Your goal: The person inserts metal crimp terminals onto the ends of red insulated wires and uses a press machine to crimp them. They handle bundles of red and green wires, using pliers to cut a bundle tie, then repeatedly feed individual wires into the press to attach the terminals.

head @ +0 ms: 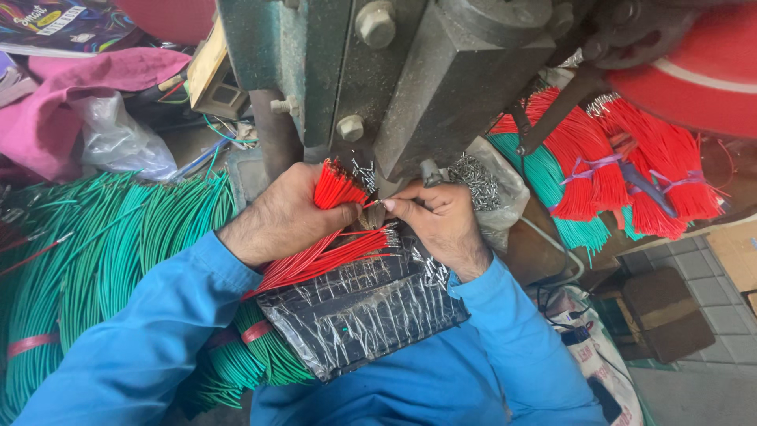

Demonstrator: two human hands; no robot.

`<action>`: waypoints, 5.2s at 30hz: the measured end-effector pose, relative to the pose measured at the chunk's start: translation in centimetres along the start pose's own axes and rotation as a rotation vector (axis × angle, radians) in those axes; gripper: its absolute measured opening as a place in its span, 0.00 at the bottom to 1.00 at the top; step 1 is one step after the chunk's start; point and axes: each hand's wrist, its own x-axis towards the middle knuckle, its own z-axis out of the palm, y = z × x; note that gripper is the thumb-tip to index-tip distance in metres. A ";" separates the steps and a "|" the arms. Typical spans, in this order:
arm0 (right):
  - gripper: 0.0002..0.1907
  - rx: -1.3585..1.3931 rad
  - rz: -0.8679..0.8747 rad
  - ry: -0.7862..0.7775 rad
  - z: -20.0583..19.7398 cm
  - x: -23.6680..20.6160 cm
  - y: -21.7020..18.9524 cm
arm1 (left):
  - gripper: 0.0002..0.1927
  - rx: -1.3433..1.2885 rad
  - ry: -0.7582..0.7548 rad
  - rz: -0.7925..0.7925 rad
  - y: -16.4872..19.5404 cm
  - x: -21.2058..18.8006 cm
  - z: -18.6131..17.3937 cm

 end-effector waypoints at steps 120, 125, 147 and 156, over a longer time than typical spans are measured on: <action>0.06 0.071 0.066 0.028 0.5 -0.4 1.6 | 0.08 -0.082 -0.010 -0.105 -0.2 0.1 0.2; 0.05 0.039 0.070 0.015 0.5 -0.7 0.7 | 0.08 0.014 0.027 -0.069 -0.4 0.0 0.2; 0.08 -0.004 0.086 0.054 -1.2 -2.4 -1.5 | 0.08 -0.010 -0.008 -0.049 -0.1 0.0 0.0; 0.06 0.180 0.022 0.042 0.8 -0.8 0.6 | 0.10 0.022 0.017 -0.013 -0.8 0.0 0.0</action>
